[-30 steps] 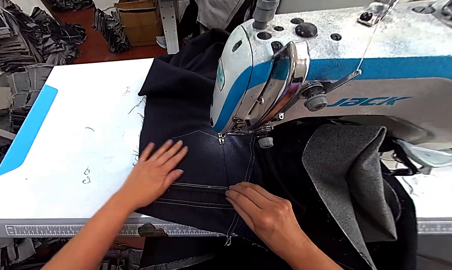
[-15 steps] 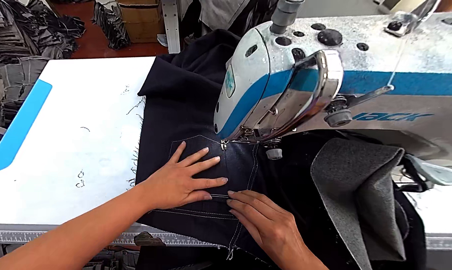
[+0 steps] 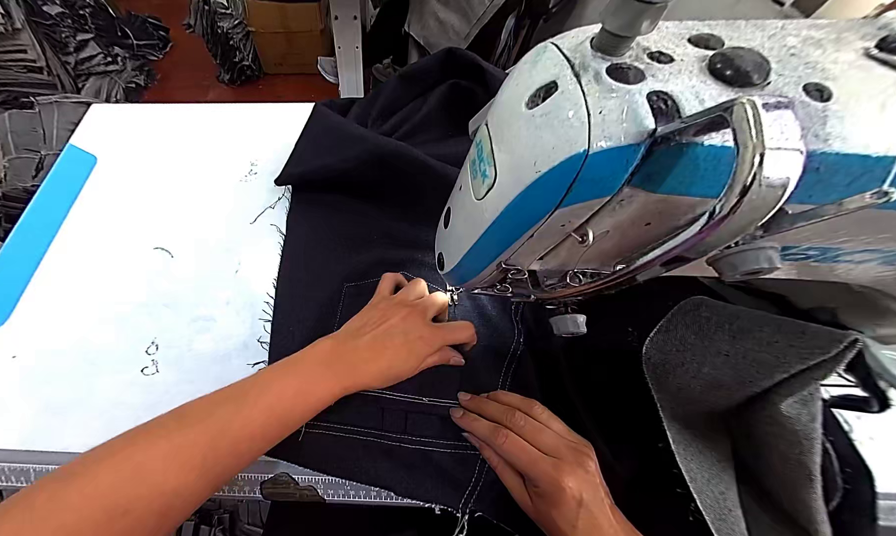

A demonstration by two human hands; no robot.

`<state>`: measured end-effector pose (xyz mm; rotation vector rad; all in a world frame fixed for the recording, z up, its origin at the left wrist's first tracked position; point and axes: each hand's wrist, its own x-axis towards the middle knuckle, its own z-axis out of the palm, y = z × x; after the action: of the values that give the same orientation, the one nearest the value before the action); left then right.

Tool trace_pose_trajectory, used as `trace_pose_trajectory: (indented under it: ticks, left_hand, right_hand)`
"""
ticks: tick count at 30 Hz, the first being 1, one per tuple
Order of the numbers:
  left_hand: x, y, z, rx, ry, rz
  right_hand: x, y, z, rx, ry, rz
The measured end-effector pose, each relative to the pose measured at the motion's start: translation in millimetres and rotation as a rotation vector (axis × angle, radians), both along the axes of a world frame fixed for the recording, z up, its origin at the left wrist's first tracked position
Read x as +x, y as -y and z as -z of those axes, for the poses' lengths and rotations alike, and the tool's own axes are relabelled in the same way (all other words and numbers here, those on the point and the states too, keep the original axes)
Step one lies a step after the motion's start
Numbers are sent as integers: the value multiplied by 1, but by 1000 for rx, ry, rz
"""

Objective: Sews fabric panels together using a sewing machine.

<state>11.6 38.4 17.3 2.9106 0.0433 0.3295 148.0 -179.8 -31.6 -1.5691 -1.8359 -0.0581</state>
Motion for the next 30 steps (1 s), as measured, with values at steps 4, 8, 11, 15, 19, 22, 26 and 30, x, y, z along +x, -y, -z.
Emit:
trace_pose_trajectory:
  ticks: [4,8,11,15,19,22,26,30]
  left_hand:
    - [27,-1,-34,-60,-360,130]
    - [27,12,-19,10,-171,103]
    - [2,19,18,-62,194,47]
    - [-47,30,25,-9,68,-11]
    - [-70,20,24,-18,-69,37]
    - [-70,14,21,-84,-100,64]
    - [-66,8,15,-193,-70,-106]
    - [-75,-20,19,14,-122,-292]
  right_hand:
    - [0,-1,0,9,8,0]
    - [-1,-1,1,22,9,8]
    - [-2,1,1,20,35,4]
    - [-2,5,0,7,100,-2]
    - [-4,6,0,-5,130,-21]
    - [-2,8,1,-18,146,-39]
    - [1,11,0,-50,169,-65]
    - [2,11,0,-76,155,-67]
